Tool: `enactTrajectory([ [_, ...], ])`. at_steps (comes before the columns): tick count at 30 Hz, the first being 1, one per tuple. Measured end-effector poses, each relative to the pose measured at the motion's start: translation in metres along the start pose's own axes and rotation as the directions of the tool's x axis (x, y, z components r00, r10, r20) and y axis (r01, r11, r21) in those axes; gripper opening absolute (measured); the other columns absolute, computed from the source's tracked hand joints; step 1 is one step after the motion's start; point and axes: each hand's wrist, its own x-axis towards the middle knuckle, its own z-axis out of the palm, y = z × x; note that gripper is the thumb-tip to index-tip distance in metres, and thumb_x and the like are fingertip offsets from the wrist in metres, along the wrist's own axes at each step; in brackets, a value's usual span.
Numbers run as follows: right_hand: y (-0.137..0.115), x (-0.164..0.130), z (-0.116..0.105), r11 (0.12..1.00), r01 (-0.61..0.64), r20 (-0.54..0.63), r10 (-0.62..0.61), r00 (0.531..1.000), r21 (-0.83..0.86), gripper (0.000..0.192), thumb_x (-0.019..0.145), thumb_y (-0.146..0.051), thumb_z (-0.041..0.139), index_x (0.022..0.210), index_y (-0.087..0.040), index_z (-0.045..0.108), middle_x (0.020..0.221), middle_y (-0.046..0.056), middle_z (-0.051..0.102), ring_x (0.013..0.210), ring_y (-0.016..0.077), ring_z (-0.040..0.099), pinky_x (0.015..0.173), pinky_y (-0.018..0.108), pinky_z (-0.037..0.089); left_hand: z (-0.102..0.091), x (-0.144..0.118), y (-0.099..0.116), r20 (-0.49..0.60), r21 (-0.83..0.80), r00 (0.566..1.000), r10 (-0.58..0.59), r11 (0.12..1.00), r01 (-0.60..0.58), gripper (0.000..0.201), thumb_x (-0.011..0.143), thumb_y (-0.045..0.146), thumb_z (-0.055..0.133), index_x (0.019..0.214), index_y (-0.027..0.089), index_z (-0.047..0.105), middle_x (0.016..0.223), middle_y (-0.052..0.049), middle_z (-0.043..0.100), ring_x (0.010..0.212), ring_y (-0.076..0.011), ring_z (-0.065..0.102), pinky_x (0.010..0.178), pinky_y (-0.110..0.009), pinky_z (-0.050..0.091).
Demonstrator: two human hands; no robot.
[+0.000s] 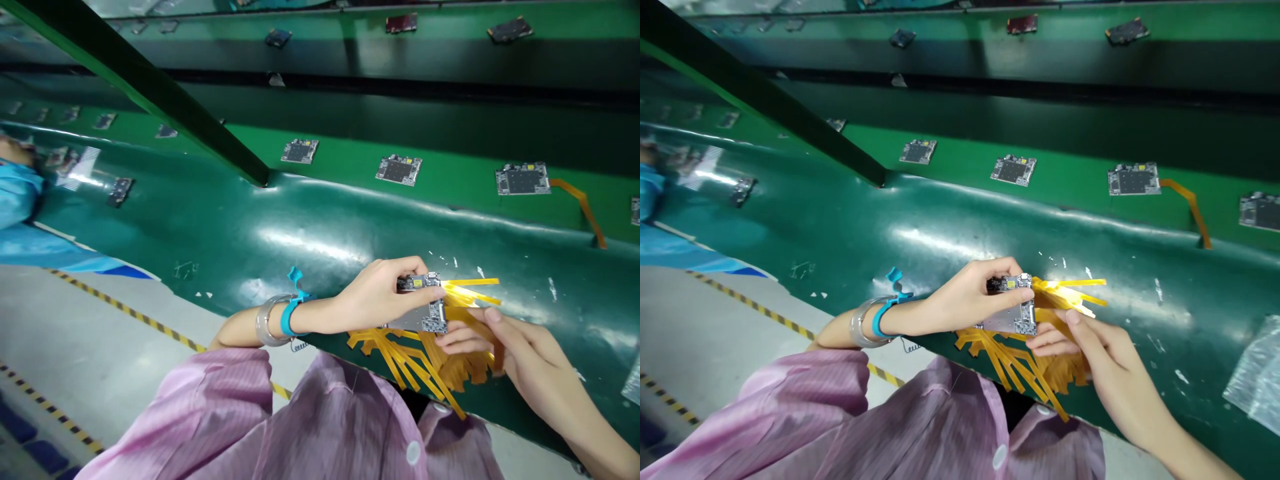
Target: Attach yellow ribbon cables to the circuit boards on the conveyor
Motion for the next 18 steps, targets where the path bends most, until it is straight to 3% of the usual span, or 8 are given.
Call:
enactTrajectory([
  [3,-0.008,0.008,0.002,0.992,-0.077,0.096,0.067,0.993,0.1,0.045,0.096,-0.06,0.054,0.1,-0.024,0.081,0.097,0.01,0.08,0.083,0.0268,0.078,0.087,0.041,0.063,-0.004,-0.003,-0.001,-0.001,0.024,1.0,-0.002,1.0,0.002,0.031,0.095,0.047,0.061,0.087,0.017,0.063,0.077,0.001,0.064,0.065,-0.0108,0.051,0.059,-0.024,0.037],
  [6,-0.016,0.023,0.009,1.0,-0.016,0.072,0.016,0.997,0.0,0.037,0.083,-0.057,0.072,0.1,-0.025,0.08,0.101,0.008,0.079,0.088,0.0263,0.076,0.086,0.037,0.062,-0.008,-0.007,-0.002,-0.01,0.077,1.0,0.011,0.997,-0.01,0.029,0.096,0.045,0.059,0.092,0.018,0.065,0.074,0.001,0.065,0.06,-0.0103,0.05,0.057,-0.024,0.037],
  [8,-0.023,0.037,0.016,0.998,0.033,0.118,-0.026,0.993,-0.058,0.031,0.08,-0.053,0.076,0.093,-0.024,0.079,0.094,0.006,0.079,0.086,0.0254,0.074,0.08,0.034,0.062,-0.012,-0.009,-0.005,-0.027,0.107,0.999,0.038,0.994,-0.035,0.029,0.098,0.045,0.057,0.096,0.019,0.067,0.074,0.001,0.066,0.059,-0.0105,0.051,0.058,-0.025,0.038],
  [10,-0.031,0.053,0.024,0.993,0.065,0.193,-0.045,0.98,-0.094,0.027,0.08,-0.05,0.075,0.086,-0.023,0.078,0.085,0.005,0.078,0.081,0.0238,0.073,0.073,0.032,0.06,-0.02,-0.012,-0.013,-0.068,0.091,0.996,0.062,0.994,-0.056,0.028,0.1,0.044,0.055,0.1,0.019,0.069,0.082,-0.001,0.071,0.067,-0.0129,0.059,0.064,-0.025,0.044],
  [12,-0.041,0.069,0.031,0.991,0.076,0.25,-0.047,0.967,-0.107,0.029,0.079,-0.05,0.076,0.082,-0.021,0.077,0.082,0.005,0.077,0.076,0.0224,0.072,0.07,0.03,0.059,-0.032,-0.017,-0.024,-0.181,0.067,0.981,0.075,0.996,-0.064,0.026,0.1,0.041,0.055,0.109,0.02,0.068,0.103,-0.004,0.074,0.088,-0.0171,0.067,0.076,-0.028,0.05],
  [15,-0.06,0.096,0.039,0.997,0.057,0.244,-0.045,0.969,-0.044,0.033,0.072,-0.051,0.082,0.082,-0.019,0.079,0.082,0.006,0.077,0.073,0.0205,0.071,0.069,0.029,0.058,-0.056,-0.031,-0.047,-0.451,0.082,0.89,0.073,0.996,-0.04,0.029,0.101,0.036,0.055,0.126,0.023,0.062,0.128,-0.006,0.067,0.113,-0.0205,0.063,0.097,-0.033,0.049],
  [18,-0.079,0.133,0.055,0.992,0.081,0.171,-0.096,0.981,0.097,0.036,0.062,-0.048,0.089,0.08,-0.018,0.079,0.082,0.007,0.077,0.074,0.0196,0.071,0.071,0.03,0.06,-0.078,-0.05,-0.072,-0.611,0.033,0.79,0.039,0.999,-0.024,0.027,0.103,0.036,0.051,0.124,0.023,0.061,0.128,-0.006,0.065,0.119,-0.0211,0.06,0.106,-0.036,0.044],
])
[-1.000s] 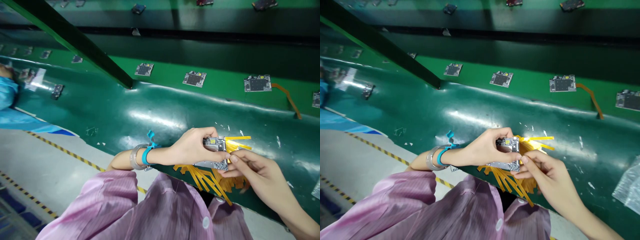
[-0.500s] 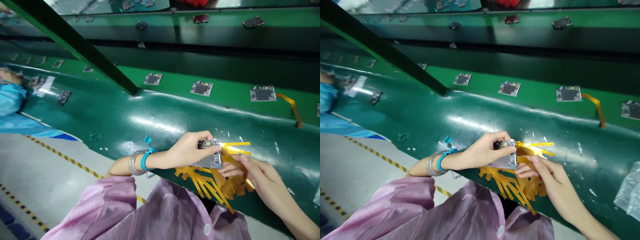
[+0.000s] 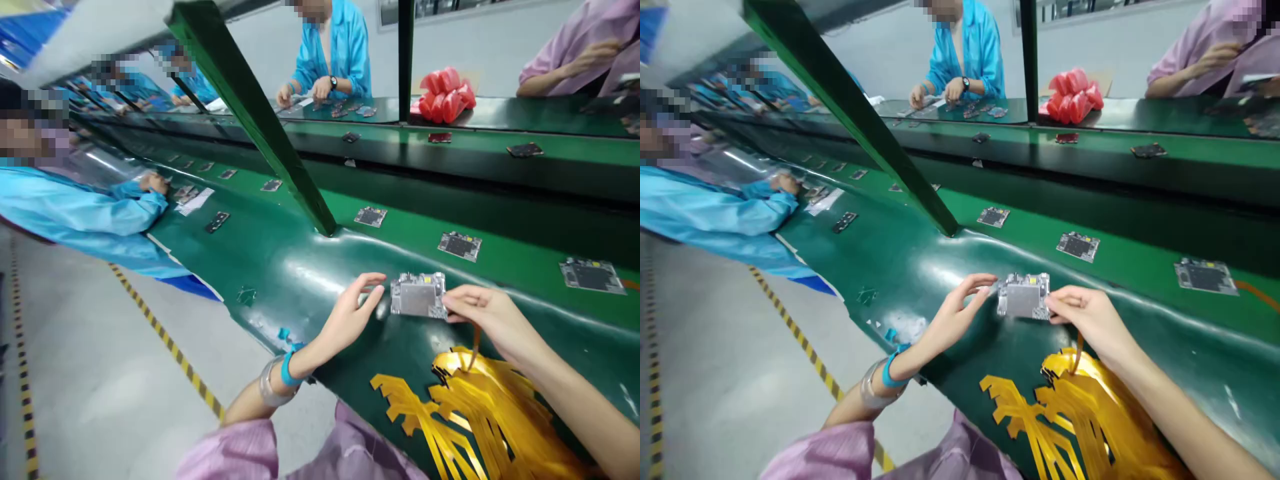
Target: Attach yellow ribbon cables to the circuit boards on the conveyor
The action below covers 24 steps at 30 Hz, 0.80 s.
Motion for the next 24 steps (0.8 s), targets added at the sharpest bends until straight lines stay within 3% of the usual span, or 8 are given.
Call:
enactTrajectory([
  [3,-0.011,0.044,0.019,0.995,0.066,-0.05,-0.063,0.997,0.074,0.034,0.063,-0.045,0.09,0.077,-0.017,0.076,0.077,0.006,0.075,0.074,0.0194,0.07,0.072,0.032,0.061,-0.016,-0.008,-0.023,-0.061,-0.083,0.998,-0.033,0.996,0.028,0.026,0.103,0.039,0.05,0.119,0.022,0.063,0.125,-0.007,0.066,0.119,-0.0215,0.06,0.107,-0.036,0.044],
  [7,-0.021,0.09,0.042,0.991,0.119,-0.055,-0.115,0.992,0.065,0.028,0.089,-0.042,0.073,0.094,-0.015,0.072,0.09,0.005,0.073,0.087,0.0198,0.072,0.082,0.035,0.061,-0.023,-0.019,-0.045,-0.137,-0.12,0.99,-0.041,0.992,0.025,0.026,0.103,0.039,0.05,0.116,0.021,0.063,0.125,-0.008,0.066,0.123,-0.0225,0.059,0.108,-0.036,0.044],
  [9,-0.024,0.106,0.042,0.989,0.141,-0.058,-0.139,0.989,0.036,0.027,0.097,-0.038,0.064,0.108,-0.014,0.068,0.106,0.007,0.071,0.096,0.0207,0.07,0.085,0.039,0.059,-0.027,-0.019,-0.054,-0.171,-0.073,0.985,-0.026,0.997,0.014,0.025,0.103,0.037,0.05,0.116,0.021,0.063,0.126,-0.008,0.066,0.122,-0.0222,0.06,0.108,-0.037,0.045],
  [12,-0.024,0.126,0.025,0.986,0.163,-0.118,-0.167,0.979,-0.043,0.031,0.099,-0.036,0.062,0.123,-0.016,0.063,0.122,0.009,0.066,0.102,0.0231,0.068,0.086,0.043,0.058,-0.038,-0.004,-0.067,-0.178,0.132,0.979,0.096,0.989,-0.073,0.023,0.103,0.034,0.049,0.116,0.021,0.062,0.124,-0.009,0.067,0.118,-0.0219,0.062,0.104,-0.037,0.048],
  [15,-0.021,0.141,-0.004,0.97,0.185,-0.273,-0.222,0.936,-0.155,0.034,0.098,-0.035,0.063,0.127,-0.016,0.061,0.127,0.01,0.063,0.107,0.0249,0.066,0.089,0.045,0.057,-0.05,0.033,-0.076,-0.15,0.294,0.968,0.201,0.944,-0.15,0.022,0.101,0.033,0.052,0.116,0.02,0.061,0.121,-0.01,0.067,0.114,-0.0235,0.064,0.1,-0.039,0.051],
  [18,-0.013,0.137,-0.029,0.944,0.199,-0.409,-0.295,0.863,-0.262,0.032,0.099,-0.033,0.062,0.127,-0.018,0.062,0.13,0.011,0.062,0.11,0.025,0.065,0.092,0.046,0.056,-0.053,0.088,-0.075,-0.086,0.367,0.967,0.238,0.91,-0.191,0.023,0.097,0.03,0.056,0.117,0.018,0.06,0.122,-0.012,0.066,0.117,-0.0257,0.062,0.103,-0.041,0.049],
  [21,-0.002,0.104,-0.042,0.918,0.208,-0.42,-0.346,0.839,-0.339,0.023,0.095,-0.03,0.064,0.113,-0.017,0.069,0.12,0.012,0.07,0.108,0.0254,0.067,0.096,0.043,0.053,-0.045,0.15,-0.066,0.043,0.441,0.966,0.254,0.863,-0.247,0.035,0.097,0.021,0.053,0.132,0.015,0.053,0.141,-0.016,0.055,0.135,-0.0253,0.049,0.116,-0.041,0.037],
  [24,0.009,0.05,-0.043,0.893,0.196,-0.35,-0.35,0.869,-0.406,0.014,0.089,-0.03,0.068,0.095,-0.02,0.075,0.103,0.009,0.077,0.098,0.0259,0.071,0.097,0.041,0.051,-0.037,0.204,-0.058,0.221,0.5,0.957,0.189,0.82,-0.278,0.066,0.087,0.009,0.059,0.149,0.016,0.037,0.161,-0.017,0.033,0.152,-0.0277,0.023,0.121,-0.044,0.025],
])
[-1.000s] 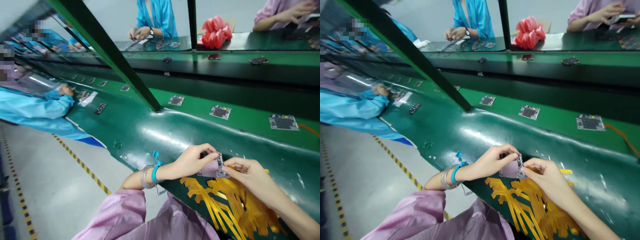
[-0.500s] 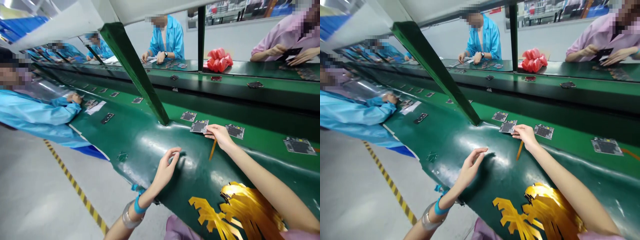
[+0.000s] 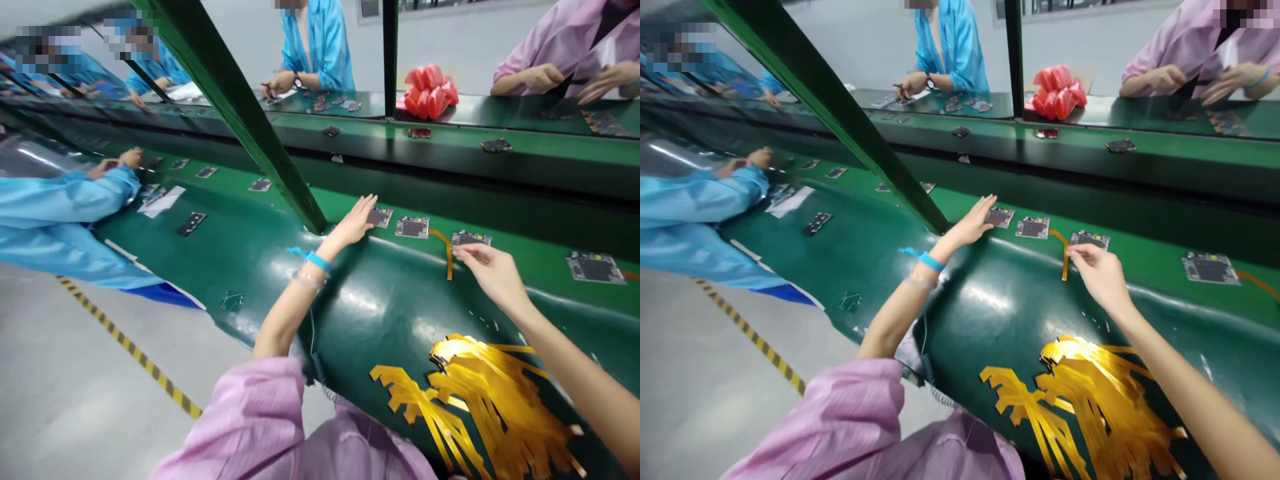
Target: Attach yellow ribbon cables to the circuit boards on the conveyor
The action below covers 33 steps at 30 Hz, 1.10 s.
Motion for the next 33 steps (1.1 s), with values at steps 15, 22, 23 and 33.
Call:
enactTrajectory([
  [15,0.02,-0.093,-0.005,0.835,0.486,0.753,-0.141,0.643,-0.259,0.017,0.097,-0.017,0.057,0.084,-0.019,0.068,0.087,0.006,0.072,0.086,0.0223,0.065,0.085,0.04,0.043,-0.016,0.007,0.029,-0.064,0.133,0.998,0.015,0.991,-0.006,0.016,0.088,0.024,0.065,0.1,0.018,0.057,0.091,-0.004,0.064,0.085,-0.0212,0.058,0.078,-0.031,0.043],
  [22,0.011,-0.098,-0.023,0.941,0.318,0.46,-0.232,0.857,-0.119,0.023,0.101,-0.036,0.053,0.095,-0.024,0.072,0.104,0.007,0.075,0.1,0.0254,0.067,0.091,0.044,0.044,0.013,-0.091,0.12,0.105,-0.616,0.988,-0.109,0.773,0.151,0.042,0.084,0.038,0.071,0.113,0.021,0.047,0.085,0.0,0.062,0.071,-0.017,0.06,0.064,-0.026,0.048],
  [23,0.008,-0.104,-0.027,0.97,0.229,0.353,-0.189,0.916,-0.075,0.023,0.102,-0.038,0.051,0.099,-0.024,0.069,0.097,0.006,0.074,0.091,0.023,0.067,0.084,0.04,0.047,0.02,-0.105,0.135,0.201,-0.668,0.975,-0.094,0.715,0.207,0.049,0.083,0.037,0.073,0.121,0.022,0.046,0.091,-0.002,0.064,0.075,-0.0188,0.063,0.065,-0.028,0.05],
  [33,-0.006,-0.158,-0.054,0.991,0.011,0.054,-0.004,0.999,-0.13,0.012,0.091,-0.036,0.064,0.09,-0.025,0.068,0.058,-0.006,0.048,0.049,0.0125,0.04,0.048,0.025,0.033,0.047,-0.165,0.22,0.388,-0.627,0.909,0.151,0.766,0.14,0.039,0.093,0.032,0.065,0.127,0.02,0.051,0.085,0.0,0.068,0.07,-0.0154,0.063,0.063,-0.028,0.048],
])
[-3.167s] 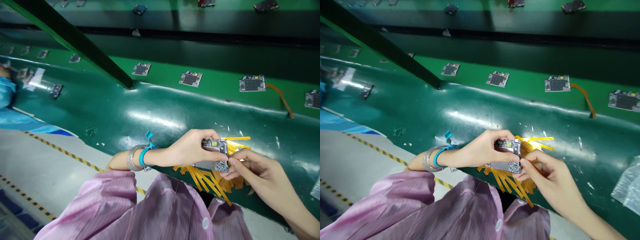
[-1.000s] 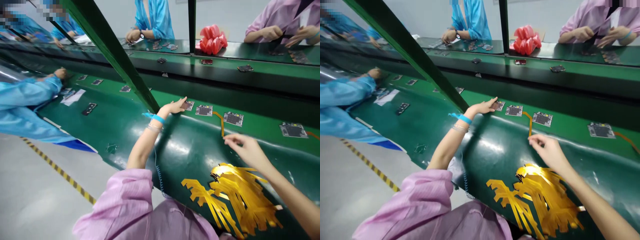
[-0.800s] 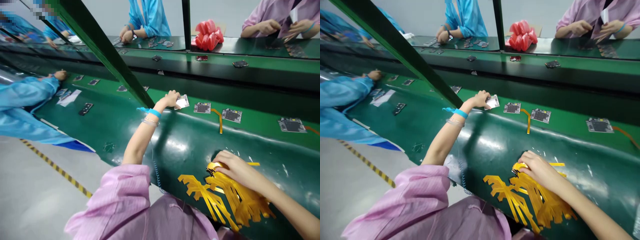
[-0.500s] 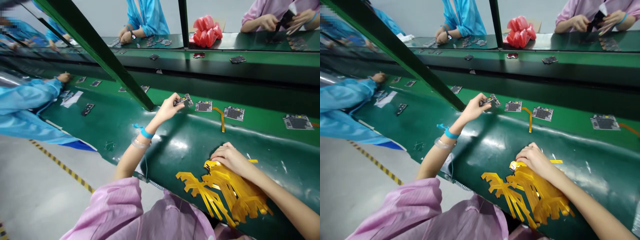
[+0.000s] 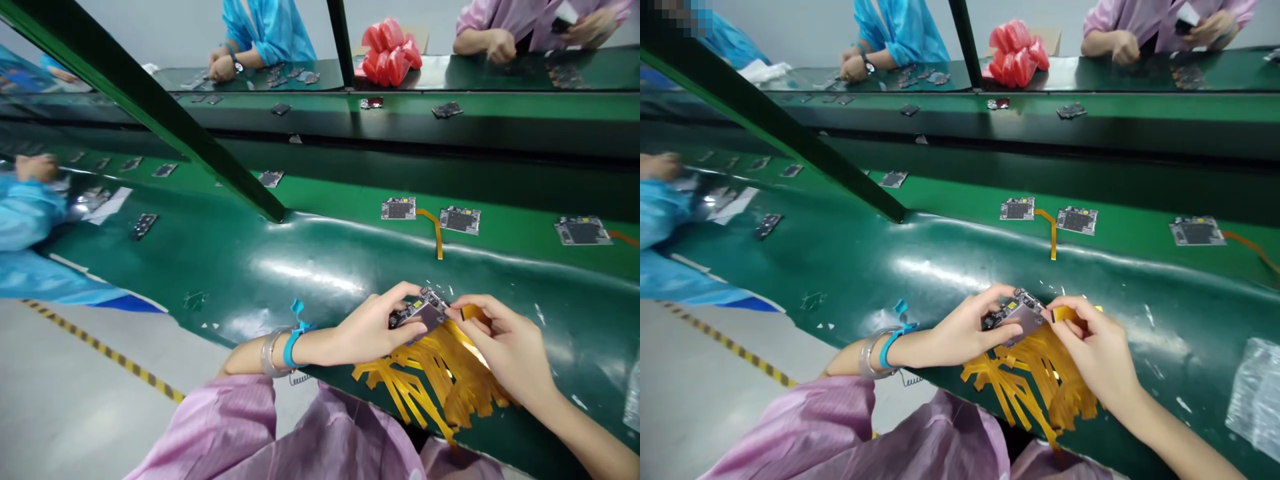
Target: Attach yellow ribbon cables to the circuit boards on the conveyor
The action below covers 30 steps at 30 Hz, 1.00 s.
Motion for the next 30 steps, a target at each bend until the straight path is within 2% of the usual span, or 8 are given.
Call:
enactTrajectory([
  [4,0.009,-0.009,-0.002,0.998,0.033,-0.058,-0.036,0.998,-0.051,0.008,0.09,-0.031,0.062,0.092,-0.026,0.069,0.055,-0.006,0.046,0.046,0.013,0.041,0.047,0.025,0.035,0.007,0.0,0.009,0.038,0.049,0.999,0.032,0.998,-0.033,0.028,0.094,0.027,0.062,0.119,0.02,0.053,0.082,0.001,0.066,0.068,-0.0137,0.058,0.062,-0.027,0.043],
  [9,0.008,-0.022,-0.004,0.969,0.194,-0.07,-0.206,0.976,-0.154,0.009,0.091,-0.027,0.061,0.098,-0.028,0.067,0.061,-0.003,0.058,0.048,0.0148,0.05,0.055,0.028,0.046,0.014,0.015,0.013,0.098,-0.327,0.99,-0.1,0.936,0.127,0.032,0.087,0.031,0.07,0.107,0.02,0.048,0.094,-0.001,0.063,0.083,-0.0148,0.059,0.074,-0.028,0.048],
  [11,0.003,-0.027,-0.008,0.987,0.156,-0.024,-0.157,0.987,-0.036,0.026,0.091,-0.033,0.065,0.116,-0.03,0.062,0.074,0.0,0.065,0.055,0.0164,0.057,0.056,0.029,0.05,0.014,0.023,0.015,0.145,-0.413,0.975,-0.17,0.885,0.216,0.034,0.084,0.037,0.075,0.098,0.018,0.05,0.09,0.0,0.061,0.08,-0.0133,0.057,0.072,-0.026,0.047],
  [13,-0.001,-0.03,-0.014,0.99,0.031,0.058,-0.039,0.998,0.137,0.04,0.093,-0.041,0.062,0.131,-0.031,0.051,0.082,0.001,0.068,0.064,0.0181,0.063,0.057,0.028,0.053,0.012,0.03,0.017,0.166,-0.385,0.961,-0.22,0.883,0.268,0.036,0.083,0.043,0.076,0.088,0.017,0.053,0.079,0.002,0.056,0.07,-0.0105,0.052,0.064,-0.024,0.042],
  [16,-0.005,-0.029,-0.02,0.956,-0.183,0.231,0.129,0.964,0.229,0.023,0.1,-0.047,0.051,0.108,-0.028,0.061,0.067,-0.002,0.063,0.056,0.0155,0.061,0.05,0.024,0.05,0.008,0.032,0.02,0.189,-0.303,0.954,-0.234,0.91,0.284,0.038,0.08,0.045,0.078,0.076,0.016,0.053,0.07,0.005,0.05,0.063,-0.0088,0.046,0.056,-0.022,0.035],
  [19,-0.007,-0.026,-0.021,0.933,-0.282,0.332,0.198,0.922,0.226,0.033,0.096,-0.05,0.057,0.078,-0.024,0.063,0.062,-0.001,0.065,0.055,0.014,0.063,0.053,0.023,0.053,0.005,0.029,0.021,0.262,-0.253,0.945,-0.194,0.932,0.261,0.032,0.082,0.042,0.076,0.08,0.016,0.057,0.074,0.004,0.054,0.066,-0.0091,0.047,0.059,-0.022,0.038],
  [22,-0.009,-0.025,-0.019,0.914,-0.304,0.312,0.216,0.925,0.269,0.03,0.088,-0.052,0.067,0.079,-0.023,0.07,0.079,0.004,0.076,0.072,0.0197,0.076,0.067,0.027,0.061,0.001,0.024,0.021,0.308,-0.191,0.936,-0.169,0.953,0.235,0.029,0.086,0.042,0.072,0.086,0.016,0.06,0.08,0.002,0.059,0.069,-0.0102,0.05,0.061,-0.023,0.04],
  [30,-0.016,-0.024,-0.017,0.904,-0.314,0.242,0.249,0.938,0.289,0.033,0.083,-0.054,0.072,0.072,-0.023,0.068,0.068,0.006,0.077,0.067,0.0242,0.079,0.063,0.029,0.065,-0.004,0.018,0.021,0.303,-0.113,0.939,-0.163,0.972,0.205,0.026,0.09,0.04,0.066,0.093,0.015,0.062,0.083,0.0,0.061,0.07,-0.011,0.052,0.06,-0.022,0.041],
])
